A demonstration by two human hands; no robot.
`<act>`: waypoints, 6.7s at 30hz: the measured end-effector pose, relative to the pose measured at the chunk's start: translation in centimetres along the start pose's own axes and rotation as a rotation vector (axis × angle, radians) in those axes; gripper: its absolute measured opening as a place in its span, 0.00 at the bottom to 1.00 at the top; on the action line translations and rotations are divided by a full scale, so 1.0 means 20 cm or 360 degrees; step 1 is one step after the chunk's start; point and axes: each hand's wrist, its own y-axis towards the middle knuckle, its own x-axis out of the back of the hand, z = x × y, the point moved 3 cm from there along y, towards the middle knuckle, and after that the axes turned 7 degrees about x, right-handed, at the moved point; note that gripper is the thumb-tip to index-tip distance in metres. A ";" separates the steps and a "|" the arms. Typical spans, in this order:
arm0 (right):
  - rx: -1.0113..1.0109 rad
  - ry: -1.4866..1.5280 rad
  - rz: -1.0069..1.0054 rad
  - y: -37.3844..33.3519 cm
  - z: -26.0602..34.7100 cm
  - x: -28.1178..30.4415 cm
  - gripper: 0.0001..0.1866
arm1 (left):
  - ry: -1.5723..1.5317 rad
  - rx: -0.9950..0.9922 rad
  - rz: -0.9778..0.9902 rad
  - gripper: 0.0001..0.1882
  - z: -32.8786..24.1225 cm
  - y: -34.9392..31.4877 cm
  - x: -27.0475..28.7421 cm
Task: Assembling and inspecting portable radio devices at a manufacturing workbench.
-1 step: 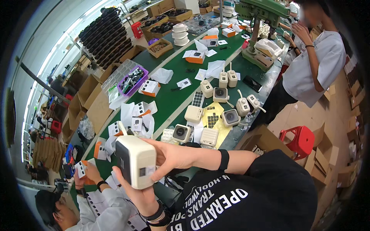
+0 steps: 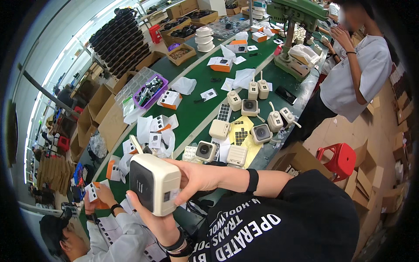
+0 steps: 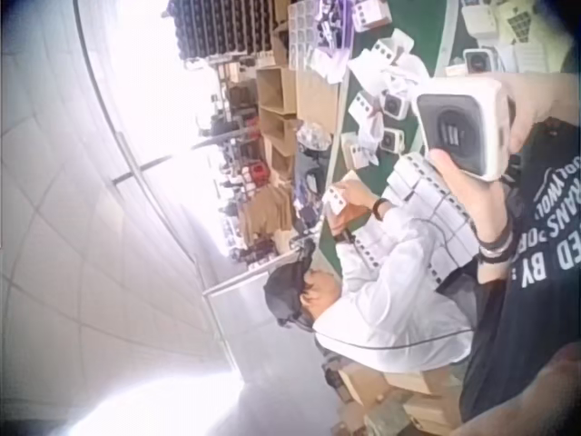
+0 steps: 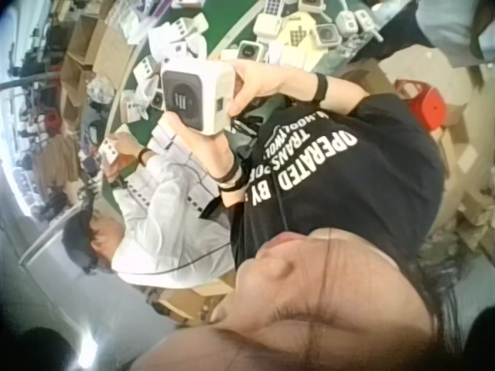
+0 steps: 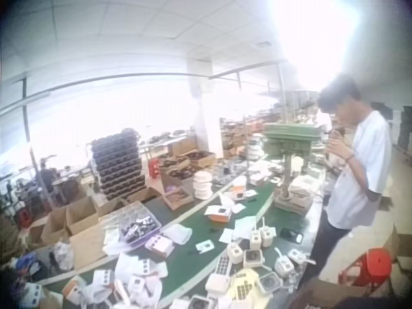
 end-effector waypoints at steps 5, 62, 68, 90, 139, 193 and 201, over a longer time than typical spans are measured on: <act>0.0068 -0.0180 0.0335 0.02 -0.07 0.09 0.50 | 0.0256 -0.0358 -0.0031 0.29 -0.04 -0.06 -0.05; -0.0406 -0.2962 -0.2308 -0.27 0.14 2.05 0.35 | 0.0730 0.0690 -0.0339 0.21 0.51 0.55 0.40; 0.0363 -0.2862 -0.1586 0.32 0.04 1.69 0.29 | 0.0698 0.0772 -0.0394 0.21 0.55 0.57 0.43; -0.0165 -0.2299 -0.1140 1.06 -0.61 1.64 0.53 | 0.0675 0.0461 -0.0813 0.22 0.42 0.18 0.76; 0.0135 -0.0845 -0.0220 0.15 -0.03 -0.06 0.55 | -0.1638 0.0892 0.0473 0.24 0.10 0.17 0.22; 0.1387 -0.2631 -0.0157 -0.04 0.06 -0.04 0.31 | 0.0268 0.0024 0.0152 0.42 0.08 0.09 0.05; 0.1483 -0.2071 -0.0006 -0.09 0.11 -0.14 0.38 | -0.0426 0.0154 0.0542 0.38 0.16 0.10 0.17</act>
